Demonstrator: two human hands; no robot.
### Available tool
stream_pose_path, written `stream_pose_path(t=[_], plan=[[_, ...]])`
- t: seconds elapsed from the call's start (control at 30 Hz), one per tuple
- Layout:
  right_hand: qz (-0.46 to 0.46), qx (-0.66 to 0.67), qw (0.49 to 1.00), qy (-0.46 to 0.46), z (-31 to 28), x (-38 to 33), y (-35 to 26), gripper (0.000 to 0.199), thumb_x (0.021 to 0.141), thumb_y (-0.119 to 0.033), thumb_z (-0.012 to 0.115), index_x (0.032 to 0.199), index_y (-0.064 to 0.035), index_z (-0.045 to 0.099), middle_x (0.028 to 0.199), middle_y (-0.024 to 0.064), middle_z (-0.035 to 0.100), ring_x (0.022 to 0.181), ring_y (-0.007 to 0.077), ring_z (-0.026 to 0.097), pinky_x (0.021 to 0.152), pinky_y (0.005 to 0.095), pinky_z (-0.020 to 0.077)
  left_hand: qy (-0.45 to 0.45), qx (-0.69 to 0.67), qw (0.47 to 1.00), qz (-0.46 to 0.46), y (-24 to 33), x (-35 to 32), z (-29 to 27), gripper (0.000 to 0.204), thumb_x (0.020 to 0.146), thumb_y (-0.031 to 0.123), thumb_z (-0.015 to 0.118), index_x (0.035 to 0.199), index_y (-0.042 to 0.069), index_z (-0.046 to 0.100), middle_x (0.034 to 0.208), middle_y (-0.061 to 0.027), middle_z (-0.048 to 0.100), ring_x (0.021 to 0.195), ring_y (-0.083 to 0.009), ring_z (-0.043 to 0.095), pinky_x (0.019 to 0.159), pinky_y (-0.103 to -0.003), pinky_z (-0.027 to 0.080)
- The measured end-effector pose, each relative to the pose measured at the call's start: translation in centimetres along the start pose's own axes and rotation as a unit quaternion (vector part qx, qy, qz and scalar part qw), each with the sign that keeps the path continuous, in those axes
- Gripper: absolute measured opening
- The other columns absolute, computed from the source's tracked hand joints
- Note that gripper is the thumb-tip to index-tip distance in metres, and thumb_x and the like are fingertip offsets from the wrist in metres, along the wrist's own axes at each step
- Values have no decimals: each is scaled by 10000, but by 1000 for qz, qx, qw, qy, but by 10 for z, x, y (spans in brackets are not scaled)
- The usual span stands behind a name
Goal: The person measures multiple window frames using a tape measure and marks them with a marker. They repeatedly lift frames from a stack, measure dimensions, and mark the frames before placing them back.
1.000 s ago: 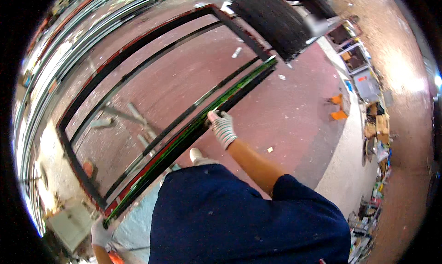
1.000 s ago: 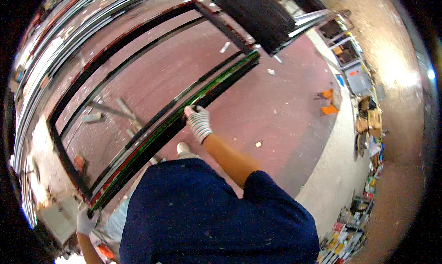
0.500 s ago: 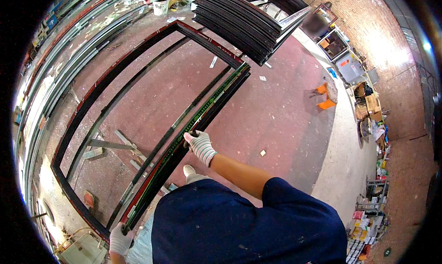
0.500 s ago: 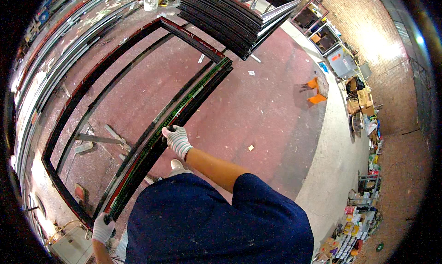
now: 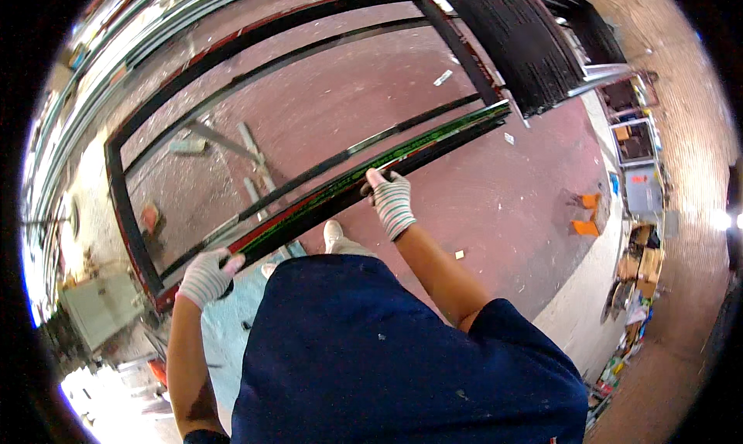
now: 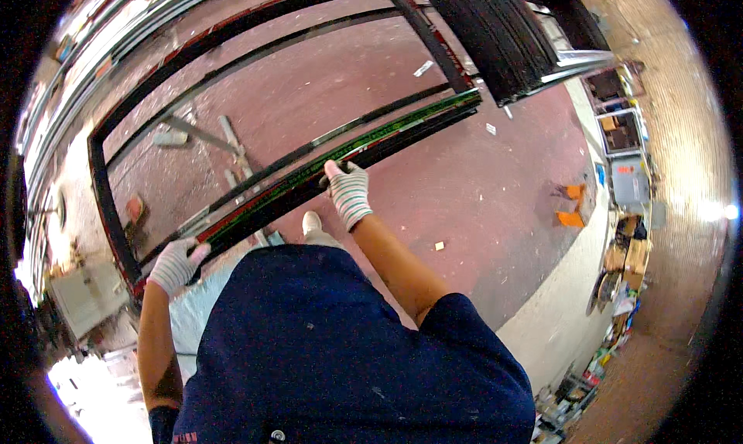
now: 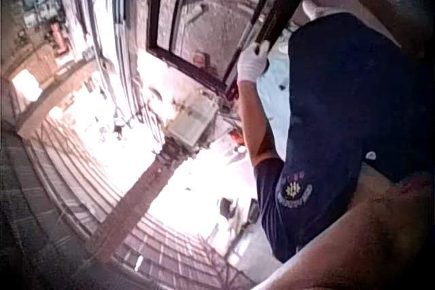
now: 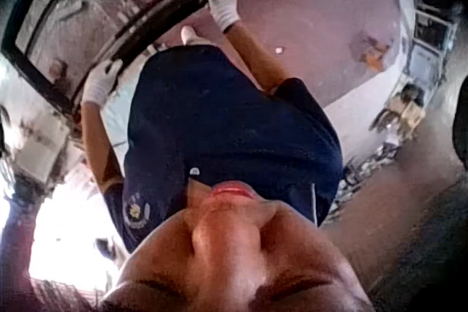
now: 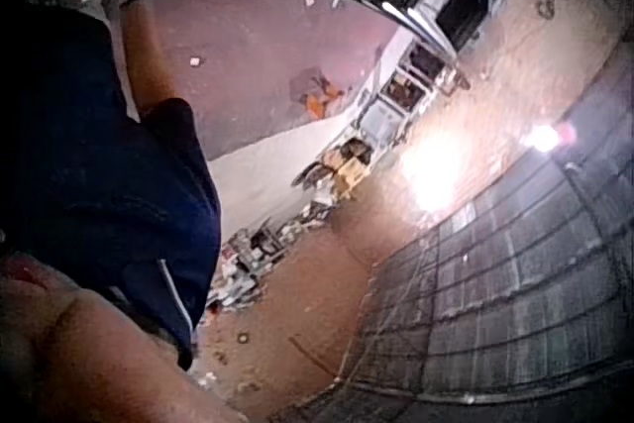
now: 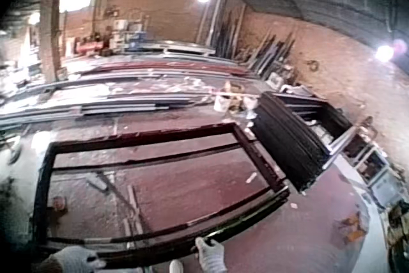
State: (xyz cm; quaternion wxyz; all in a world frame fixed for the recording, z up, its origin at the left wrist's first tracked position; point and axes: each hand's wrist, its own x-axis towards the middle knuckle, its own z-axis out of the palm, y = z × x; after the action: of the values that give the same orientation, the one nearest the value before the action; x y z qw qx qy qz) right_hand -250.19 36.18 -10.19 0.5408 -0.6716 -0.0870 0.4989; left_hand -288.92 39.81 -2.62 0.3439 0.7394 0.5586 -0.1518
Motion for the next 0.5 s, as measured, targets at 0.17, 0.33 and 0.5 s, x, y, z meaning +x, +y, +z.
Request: stream_pose_path(t=[0.17,0.33,0.5], plan=[[-20,-35,999,-22,0,2,-2,271,900,-246,675,683,-94,618,607,60,648,412,92,470,385,269,352,18,-22,999,-36,10,-8,-3,434,979,425,531,944,16,673,816,-222,667,818,-363,665,787,-411,502],[4,-46,997,-63,-14,0,-15,232,915,-271,660,798,-70,647,659,77,663,402,91,453,381,259,351,64,33,996,-50,12,-5,3,453,975,440,517,1022,30,704,924,-220,700,916,-384,665,831,-417,509],[-70,58,974,-205,-43,10,-18,519,1004,-456,389,932,-12,647,795,116,669,599,190,587,561,369,514,46,69,991,-108,27,-4,7,495,992,480,441,1015,58,697,953,-212,697,950,-388,652,857,-454,499]])
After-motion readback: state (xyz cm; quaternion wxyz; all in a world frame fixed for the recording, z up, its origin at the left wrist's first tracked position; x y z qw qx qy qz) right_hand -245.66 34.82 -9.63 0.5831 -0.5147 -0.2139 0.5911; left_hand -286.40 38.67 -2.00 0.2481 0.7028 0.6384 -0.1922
